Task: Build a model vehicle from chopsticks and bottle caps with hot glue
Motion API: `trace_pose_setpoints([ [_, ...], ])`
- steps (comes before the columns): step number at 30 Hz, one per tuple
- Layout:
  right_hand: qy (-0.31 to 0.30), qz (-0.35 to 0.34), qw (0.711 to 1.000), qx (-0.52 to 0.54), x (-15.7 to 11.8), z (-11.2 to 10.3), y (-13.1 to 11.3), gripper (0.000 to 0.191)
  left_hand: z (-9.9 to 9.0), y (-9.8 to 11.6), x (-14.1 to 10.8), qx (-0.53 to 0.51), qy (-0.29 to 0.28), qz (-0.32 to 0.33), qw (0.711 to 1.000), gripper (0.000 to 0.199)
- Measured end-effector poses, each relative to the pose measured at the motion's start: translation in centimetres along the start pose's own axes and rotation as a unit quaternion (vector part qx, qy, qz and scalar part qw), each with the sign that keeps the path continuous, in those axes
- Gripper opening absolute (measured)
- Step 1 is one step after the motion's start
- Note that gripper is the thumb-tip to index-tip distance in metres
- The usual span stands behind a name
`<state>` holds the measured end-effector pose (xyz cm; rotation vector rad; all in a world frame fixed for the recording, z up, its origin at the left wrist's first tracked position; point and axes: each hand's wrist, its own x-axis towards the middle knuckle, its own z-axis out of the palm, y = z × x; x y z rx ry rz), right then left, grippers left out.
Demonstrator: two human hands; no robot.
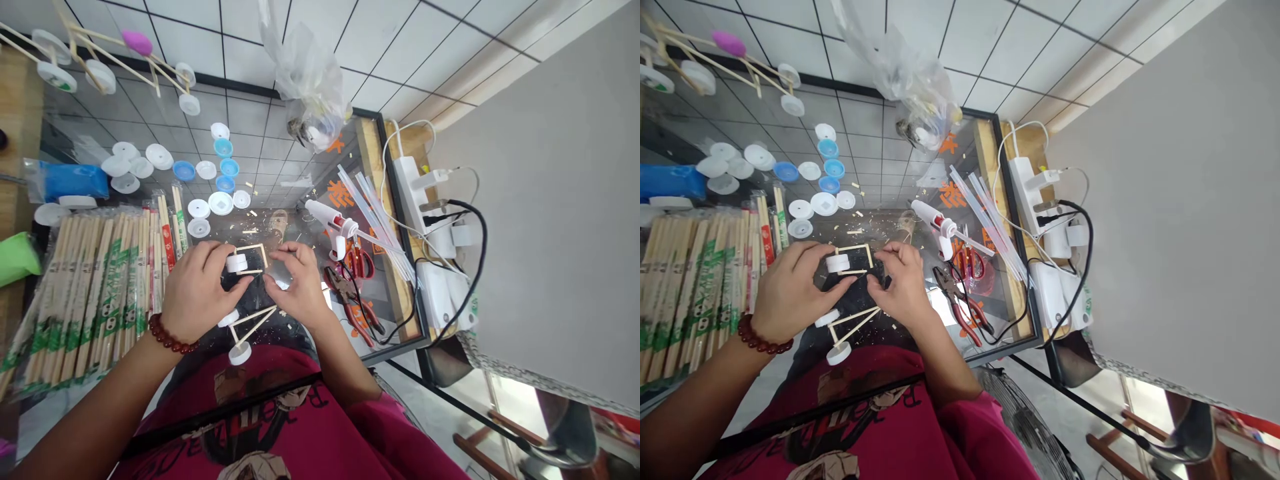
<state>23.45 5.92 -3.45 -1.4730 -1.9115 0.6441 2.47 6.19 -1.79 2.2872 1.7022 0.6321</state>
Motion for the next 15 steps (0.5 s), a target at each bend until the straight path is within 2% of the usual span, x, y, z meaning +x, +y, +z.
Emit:
trace_pose_setpoints([
  [8,0.001,0.006,1.000,-0.008,-0.89,-0.10,-0.27,0.023,0.12,0.23,0.07,-0.019,0.003,-0.020,1.000,0.028],
  [15,-0.004,0.016,1.000,-0.015,-0.85,-0.01,-0.26,0.024,0.35,0.35,0.12,0.003,0.007,-0.017,1.000,0.030],
])
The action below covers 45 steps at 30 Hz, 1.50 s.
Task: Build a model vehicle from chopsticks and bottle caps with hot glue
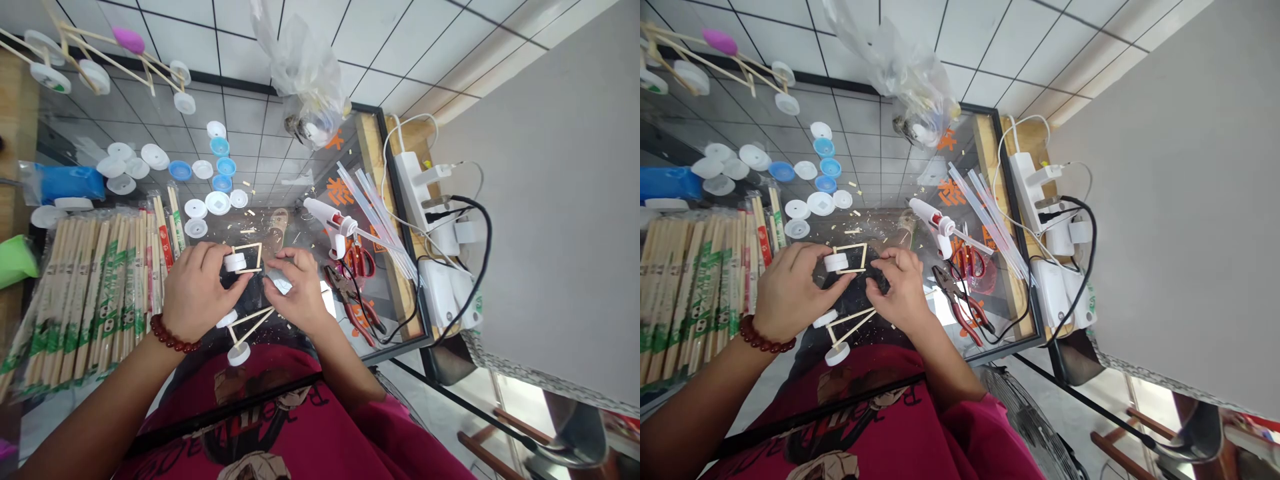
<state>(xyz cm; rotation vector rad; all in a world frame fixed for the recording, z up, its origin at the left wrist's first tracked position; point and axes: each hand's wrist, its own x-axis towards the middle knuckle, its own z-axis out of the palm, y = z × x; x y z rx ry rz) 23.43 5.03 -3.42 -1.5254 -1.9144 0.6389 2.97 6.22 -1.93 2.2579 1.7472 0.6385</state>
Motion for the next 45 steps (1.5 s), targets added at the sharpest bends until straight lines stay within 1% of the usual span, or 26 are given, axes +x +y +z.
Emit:
trace_pose_setpoints([
  [7,0.003,0.002,1.000,0.001,0.10,-0.13,-0.11,0.030,-0.16,-0.19,-0.02,0.007,-0.001,0.011,1.000,0.032],
  [9,-0.019,-0.002,1.000,-0.003,0.30,-0.32,-0.19,0.035,-0.23,-0.25,-0.09,-0.002,-0.006,0.010,1.000,0.033],
  [12,-0.070,-0.030,0.997,-0.009,0.68,-0.44,-0.23,0.052,-0.26,-0.32,-0.19,-0.013,-0.015,0.004,1.000,0.031],
  [15,-0.090,-0.040,0.995,-0.016,0.92,-0.25,-0.19,0.058,-0.19,-0.39,-0.24,-0.012,-0.003,0.006,1.000,0.032],
  [19,-0.097,-0.037,0.994,-0.031,0.94,0.03,-0.14,0.058,-0.14,-0.42,-0.19,-0.020,0.001,0.002,1.000,0.030],
  [26,-0.092,-0.031,0.995,-0.022,0.94,-0.08,-0.09,0.051,-0.19,-0.26,-0.11,-0.001,-0.003,0.004,1.000,0.031],
  [33,-0.100,-0.032,0.994,-0.027,0.97,-0.12,-0.18,0.053,-0.17,-0.35,-0.06,-0.009,-0.008,-0.008,1.000,0.031],
  [38,-0.097,-0.031,0.995,-0.022,0.93,-0.27,-0.19,0.050,-0.09,-0.29,-0.06,-0.021,-0.002,-0.011,1.000,0.031],
  [45,-0.080,-0.036,0.996,0.003,0.85,-0.27,-0.02,0.049,0.07,-0.29,-0.12,-0.004,0.009,0.001,1.000,0.030],
])
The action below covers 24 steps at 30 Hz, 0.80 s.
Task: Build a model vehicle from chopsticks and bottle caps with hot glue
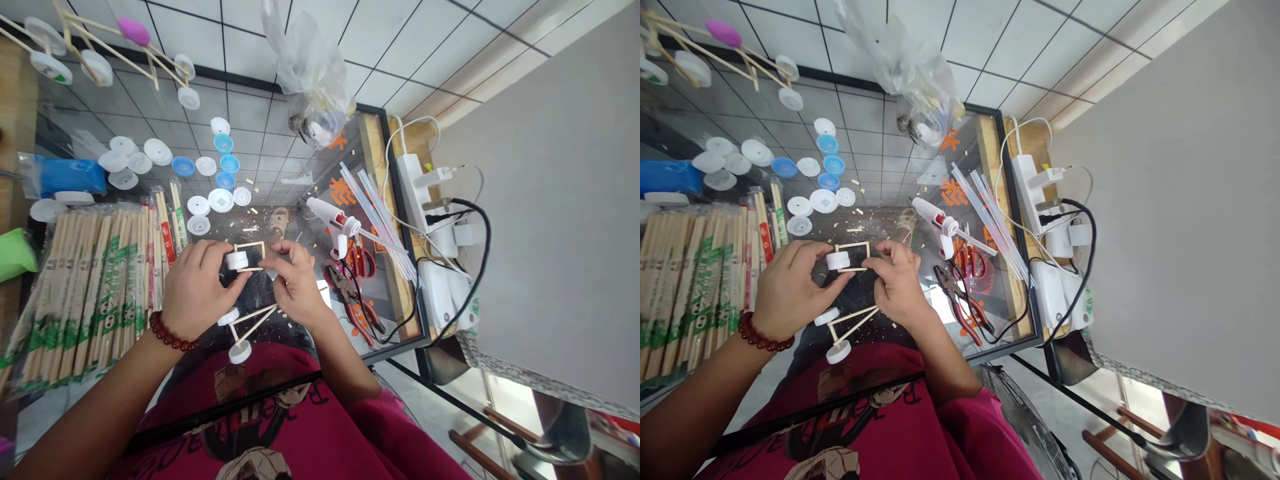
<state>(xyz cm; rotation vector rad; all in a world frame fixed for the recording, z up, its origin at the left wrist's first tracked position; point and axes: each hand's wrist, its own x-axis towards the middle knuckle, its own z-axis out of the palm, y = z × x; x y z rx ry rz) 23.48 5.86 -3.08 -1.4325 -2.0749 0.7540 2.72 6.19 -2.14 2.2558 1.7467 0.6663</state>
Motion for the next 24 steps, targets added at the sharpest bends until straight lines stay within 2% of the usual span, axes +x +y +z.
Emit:
trace_pose_setpoints([
  [4,0.011,0.019,1.000,0.011,-0.13,0.12,0.13,0.055,-0.07,0.02,0.03,0.005,0.001,-0.001,1.000,0.028],
  [8,0.022,0.030,0.999,0.017,-0.24,0.22,0.25,0.052,-0.11,0.07,0.07,0.005,-0.004,-0.008,1.000,0.028],
  [17,0.026,-0.018,0.999,0.016,-0.29,0.29,0.30,0.053,0.04,0.00,0.03,0.002,-0.004,-0.010,1.000,0.030],
  [24,0.022,-0.017,0.999,0.021,-0.26,0.27,0.34,0.051,0.25,-0.15,-0.07,0.001,0.004,-0.010,1.000,0.032],
])
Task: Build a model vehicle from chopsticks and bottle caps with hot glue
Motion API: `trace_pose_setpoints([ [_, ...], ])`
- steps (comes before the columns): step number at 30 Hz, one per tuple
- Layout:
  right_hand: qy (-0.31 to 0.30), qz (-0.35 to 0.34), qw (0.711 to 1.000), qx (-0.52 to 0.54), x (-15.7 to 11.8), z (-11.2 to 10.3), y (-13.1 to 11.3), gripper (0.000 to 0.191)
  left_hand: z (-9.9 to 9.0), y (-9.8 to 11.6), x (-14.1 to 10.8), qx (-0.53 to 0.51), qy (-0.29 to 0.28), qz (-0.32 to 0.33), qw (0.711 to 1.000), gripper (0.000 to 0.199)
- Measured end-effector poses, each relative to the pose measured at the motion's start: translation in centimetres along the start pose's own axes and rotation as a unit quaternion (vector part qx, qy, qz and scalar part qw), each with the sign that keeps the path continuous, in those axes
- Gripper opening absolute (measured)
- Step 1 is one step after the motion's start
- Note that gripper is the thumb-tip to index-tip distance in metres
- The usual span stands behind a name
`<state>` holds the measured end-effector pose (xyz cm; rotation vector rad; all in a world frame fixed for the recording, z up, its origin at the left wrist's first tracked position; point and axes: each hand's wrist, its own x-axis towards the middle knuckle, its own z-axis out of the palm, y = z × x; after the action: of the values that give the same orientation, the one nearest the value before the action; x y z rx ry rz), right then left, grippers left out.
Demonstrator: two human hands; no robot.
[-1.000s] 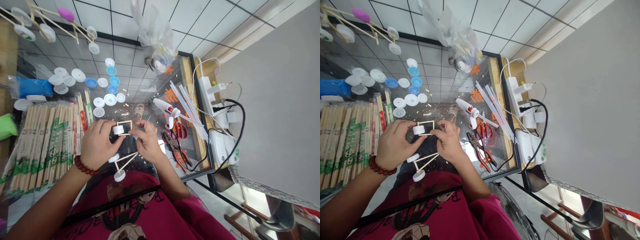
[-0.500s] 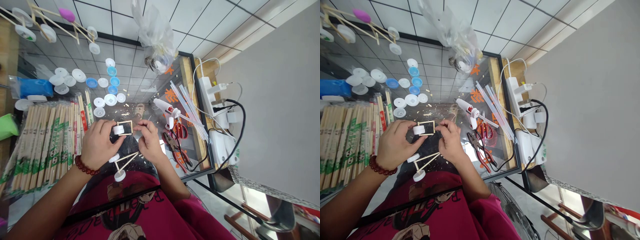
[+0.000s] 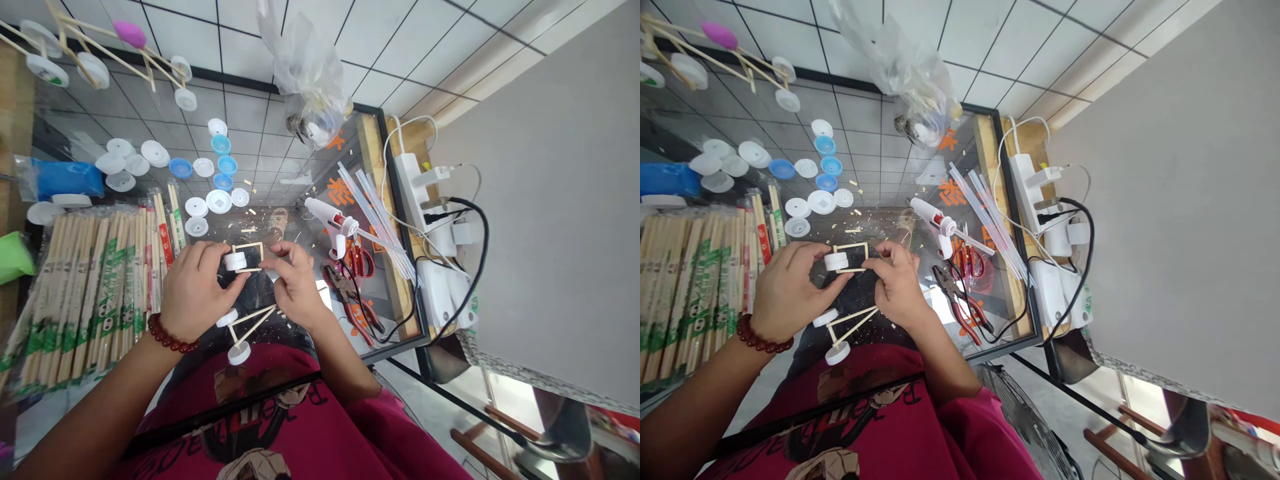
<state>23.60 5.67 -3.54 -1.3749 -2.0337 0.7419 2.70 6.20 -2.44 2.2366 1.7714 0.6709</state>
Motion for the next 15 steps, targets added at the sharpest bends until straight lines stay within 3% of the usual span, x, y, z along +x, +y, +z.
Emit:
trace_pose_setpoints([
  [5,0.015,-0.014,1.000,0.004,-0.1,0.1,0.1,0.053,0.1,-0.2,-0.1,-0.009,0.000,-0.003,1.000,0.032],
  [8,0.072,-0.034,0.996,0.025,-0.2,-0.2,0.4,0.050,0.0,-0.3,-0.1,-0.019,-0.002,-0.006,1.000,0.036],
  [12,0.156,-0.063,0.983,0.068,-0.1,-1.7,0.5,0.036,-0.5,-0.5,0.1,-0.044,-0.003,-0.020,0.999,0.049],
  [15,0.162,-0.085,0.979,0.085,-0.3,-3.3,0.2,0.024,-1.2,-1.1,0.3,-0.082,-0.027,-0.037,0.996,0.056],
])
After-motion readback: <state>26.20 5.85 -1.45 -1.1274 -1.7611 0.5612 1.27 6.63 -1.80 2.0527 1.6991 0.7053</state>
